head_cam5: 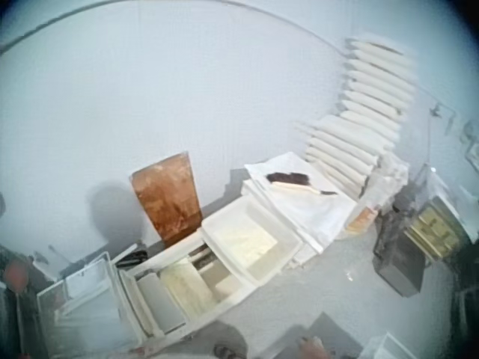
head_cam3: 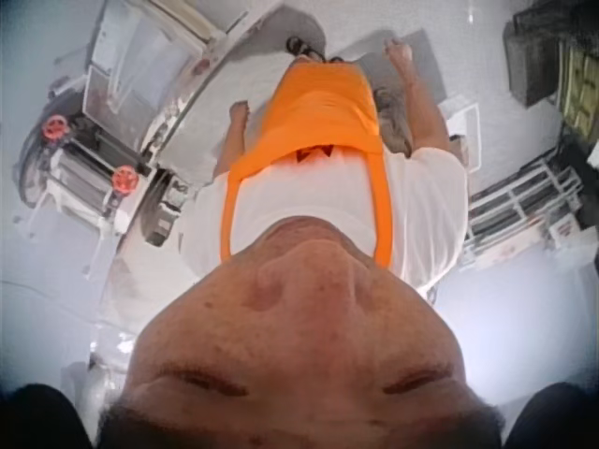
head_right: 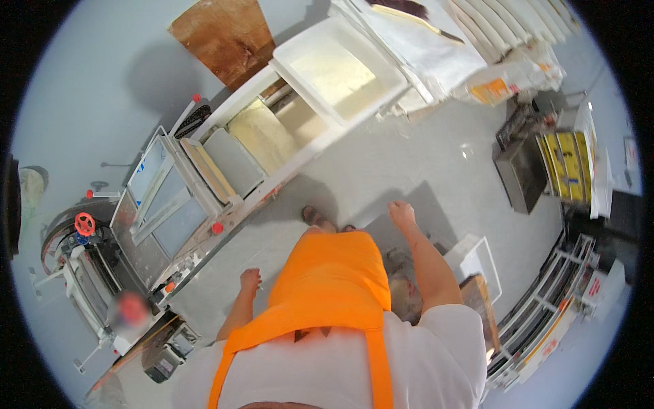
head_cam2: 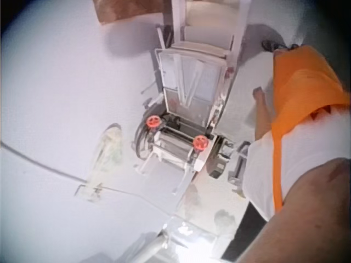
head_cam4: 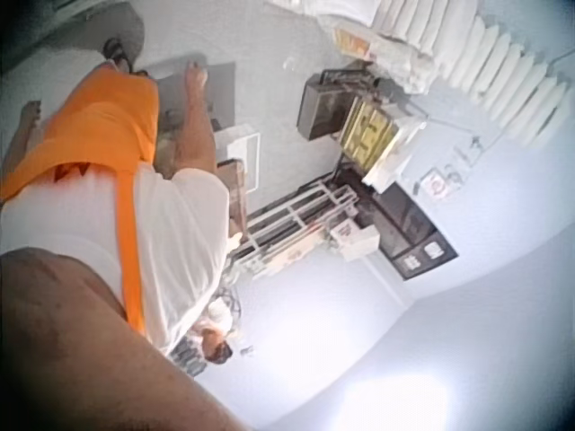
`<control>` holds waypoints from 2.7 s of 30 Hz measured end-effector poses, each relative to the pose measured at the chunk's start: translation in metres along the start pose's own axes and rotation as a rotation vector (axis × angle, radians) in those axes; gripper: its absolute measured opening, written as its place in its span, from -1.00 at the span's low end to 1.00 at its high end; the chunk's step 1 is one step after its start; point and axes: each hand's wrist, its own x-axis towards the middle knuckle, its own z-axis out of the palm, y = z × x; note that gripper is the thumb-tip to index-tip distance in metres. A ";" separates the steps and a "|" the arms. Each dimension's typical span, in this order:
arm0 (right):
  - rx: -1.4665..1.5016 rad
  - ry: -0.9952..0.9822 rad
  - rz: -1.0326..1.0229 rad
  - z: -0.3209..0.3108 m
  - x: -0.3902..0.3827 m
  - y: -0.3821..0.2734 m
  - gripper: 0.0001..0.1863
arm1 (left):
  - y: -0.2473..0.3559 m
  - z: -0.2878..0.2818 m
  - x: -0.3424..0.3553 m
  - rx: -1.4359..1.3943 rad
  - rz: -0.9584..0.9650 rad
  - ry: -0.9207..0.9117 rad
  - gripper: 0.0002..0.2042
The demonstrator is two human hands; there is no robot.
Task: The person retrieves a sheet of dough from a machine and places it on a wooden table. They brush flour onto the dough, then use a cylindrical cutter to cut out multiple round pieces, stacking them on the table.
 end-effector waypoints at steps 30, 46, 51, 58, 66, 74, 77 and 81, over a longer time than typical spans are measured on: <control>-0.025 -0.310 -0.167 -0.003 0.521 -0.059 -0.31 | 0.257 0.294 0.272 -1.827 -0.405 0.288 -0.50; -0.234 -0.348 0.151 0.077 0.434 0.002 -0.23 | 0.283 0.417 0.229 -2.397 -0.692 0.486 -0.18; -0.520 -0.304 -0.503 0.096 0.501 -0.100 -0.25 | 0.283 0.433 0.234 -2.314 -0.687 0.532 -0.17; -0.688 -0.588 -0.475 0.199 0.459 -0.163 -0.16 | 0.304 0.457 0.271 -1.590 -0.611 0.864 -0.39; -0.641 -0.534 -0.278 0.249 0.435 -0.175 -0.20 | 0.306 0.446 0.256 -1.969 -0.779 0.566 -0.35; -0.784 -0.650 -0.284 0.265 0.488 -0.180 -0.58 | 0.289 0.444 0.243 -2.161 -0.699 0.355 -0.29; -1.144 -0.762 -0.589 0.250 0.510 -0.181 -0.59 | 0.291 0.457 0.231 -2.032 -0.619 0.436 -0.25; -1.142 -0.785 -0.942 0.213 0.531 -0.170 -0.56 | 0.254 0.405 0.224 -2.013 -0.521 0.311 -0.19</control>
